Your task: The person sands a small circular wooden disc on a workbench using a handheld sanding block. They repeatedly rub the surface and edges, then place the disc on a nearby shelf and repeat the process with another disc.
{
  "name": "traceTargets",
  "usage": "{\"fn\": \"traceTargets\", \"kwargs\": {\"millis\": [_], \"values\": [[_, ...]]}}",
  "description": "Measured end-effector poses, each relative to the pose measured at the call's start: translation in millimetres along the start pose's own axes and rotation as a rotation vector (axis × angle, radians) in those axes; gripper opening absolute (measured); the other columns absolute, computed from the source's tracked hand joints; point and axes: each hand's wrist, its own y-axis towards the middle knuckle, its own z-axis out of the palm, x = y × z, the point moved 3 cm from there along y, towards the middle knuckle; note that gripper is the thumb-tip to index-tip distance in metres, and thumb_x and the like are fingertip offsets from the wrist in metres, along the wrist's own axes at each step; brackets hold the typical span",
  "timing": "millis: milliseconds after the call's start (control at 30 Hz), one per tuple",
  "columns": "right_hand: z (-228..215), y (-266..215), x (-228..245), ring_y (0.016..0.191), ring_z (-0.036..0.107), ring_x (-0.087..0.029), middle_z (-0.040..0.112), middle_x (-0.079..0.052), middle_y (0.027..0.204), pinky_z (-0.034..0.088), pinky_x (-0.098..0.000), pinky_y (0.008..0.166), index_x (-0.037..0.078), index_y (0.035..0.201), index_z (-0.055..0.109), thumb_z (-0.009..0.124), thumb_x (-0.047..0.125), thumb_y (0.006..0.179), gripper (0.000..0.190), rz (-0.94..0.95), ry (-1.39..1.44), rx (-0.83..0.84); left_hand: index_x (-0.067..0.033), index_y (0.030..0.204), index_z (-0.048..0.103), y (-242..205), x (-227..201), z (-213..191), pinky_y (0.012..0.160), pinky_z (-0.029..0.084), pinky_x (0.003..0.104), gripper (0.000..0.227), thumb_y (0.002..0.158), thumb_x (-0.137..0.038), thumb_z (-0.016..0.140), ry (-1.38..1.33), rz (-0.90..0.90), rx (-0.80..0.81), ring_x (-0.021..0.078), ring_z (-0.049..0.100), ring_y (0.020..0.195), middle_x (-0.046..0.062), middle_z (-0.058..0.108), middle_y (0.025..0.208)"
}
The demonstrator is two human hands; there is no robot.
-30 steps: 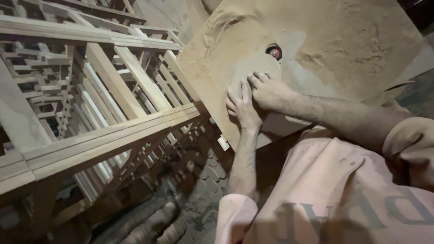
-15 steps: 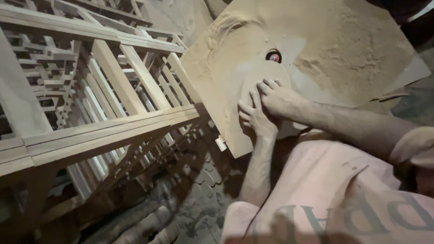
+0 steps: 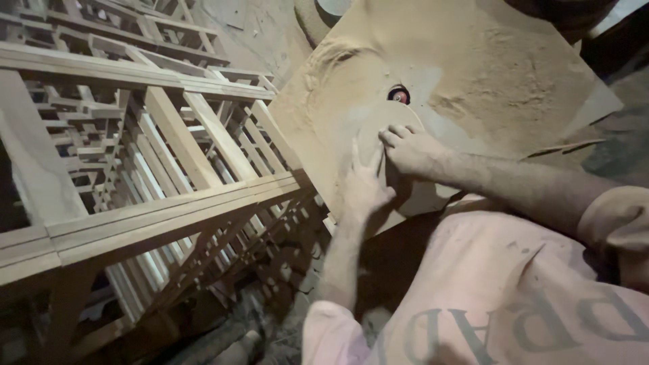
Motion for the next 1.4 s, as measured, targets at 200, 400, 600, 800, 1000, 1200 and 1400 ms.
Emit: {"fn": "traceTargets", "kwargs": {"millis": [200,400,600,800,1000,1200,1400], "values": [[-11.7,-52.1,16.8,0.113,0.054,-0.045,0.041,-0.034,0.147,0.053,-0.0483,0.092,-0.008,0.121,0.063,0.070,0.019,0.080,0.050,0.218,-0.016,0.311,-0.0207,0.155,0.044,24.5,9.4,-4.1,0.088,0.059,0.048,0.118,0.051,-0.044,0.095,-0.010,0.103,0.057,0.0452,0.069,0.107,0.032,0.009,0.168],[-14.3,-67.3,10.9,0.107,0.060,-0.042,0.036,-0.042,0.149,0.057,-0.0482,0.087,-0.012,0.142,0.040,0.072,0.022,0.075,0.081,0.245,0.042,0.231,-0.0145,0.153,0.045,22.2,9.2,-5.3,0.089,0.058,0.049,0.126,0.045,-0.054,0.099,-0.027,0.164,0.001,0.0468,0.066,0.116,0.032,0.012,0.165],[-6.0,-53.2,7.2,0.120,0.054,-0.044,0.033,-0.040,0.150,0.057,-0.0488,0.083,-0.012,0.142,0.038,0.070,0.033,0.074,0.087,0.274,0.024,0.319,-0.0088,0.152,0.044,28.6,8.2,2.5,0.089,0.059,0.046,0.125,0.047,-0.050,0.098,-0.101,0.113,-0.028,0.0462,0.066,0.118,0.035,0.010,0.166],[0.2,-41.6,-0.6,0.122,0.055,-0.043,0.040,-0.040,0.151,0.056,-0.0509,0.083,-0.014,0.138,0.049,0.060,0.021,0.085,0.064,0.279,-0.073,0.204,-0.0039,0.153,0.041,29.6,-2.5,7.3,0.088,0.060,0.044,0.116,0.056,-0.037,0.095,-0.160,0.082,-0.132,0.0485,0.065,0.119,0.039,0.008,0.163],[-4.9,-26.8,-6.0,0.131,0.048,-0.048,0.046,-0.039,0.143,0.049,-0.0492,0.101,-0.009,0.121,0.062,0.059,0.029,0.080,0.056,0.180,-0.119,0.219,-0.0068,0.160,0.037,26.9,-2.6,32.1,0.088,0.057,0.046,0.090,0.077,-0.014,0.073,-0.209,-0.246,0.021,0.0475,0.063,0.116,0.037,0.005,0.166],[-2.3,-18.2,5.1,0.126,0.056,-0.043,0.058,-0.032,0.136,0.050,-0.0481,0.101,-0.009,0.119,0.067,0.058,0.022,0.085,0.047,0.174,-0.099,0.052,0.0046,0.136,0.055,35.3,-5.7,68.5,0.108,0.055,0.042,0.057,0.080,0.002,0.066,0.276,0.003,-0.217,0.0607,0.017,0.150,0.015,0.028,0.164],[7.8,-14.6,-3.6,0.125,0.056,-0.043,0.059,-0.031,0.135,0.050,-0.0500,0.099,-0.008,0.117,0.067,0.057,0.021,0.083,0.045,0.160,-0.063,0.028,-0.0072,0.154,0.037,39.5,-9.0,71.7,0.092,0.059,0.039,0.064,0.094,0.001,0.057,-0.039,-0.411,-0.075,0.0495,0.048,0.130,0.023,0.016,0.168]]}}
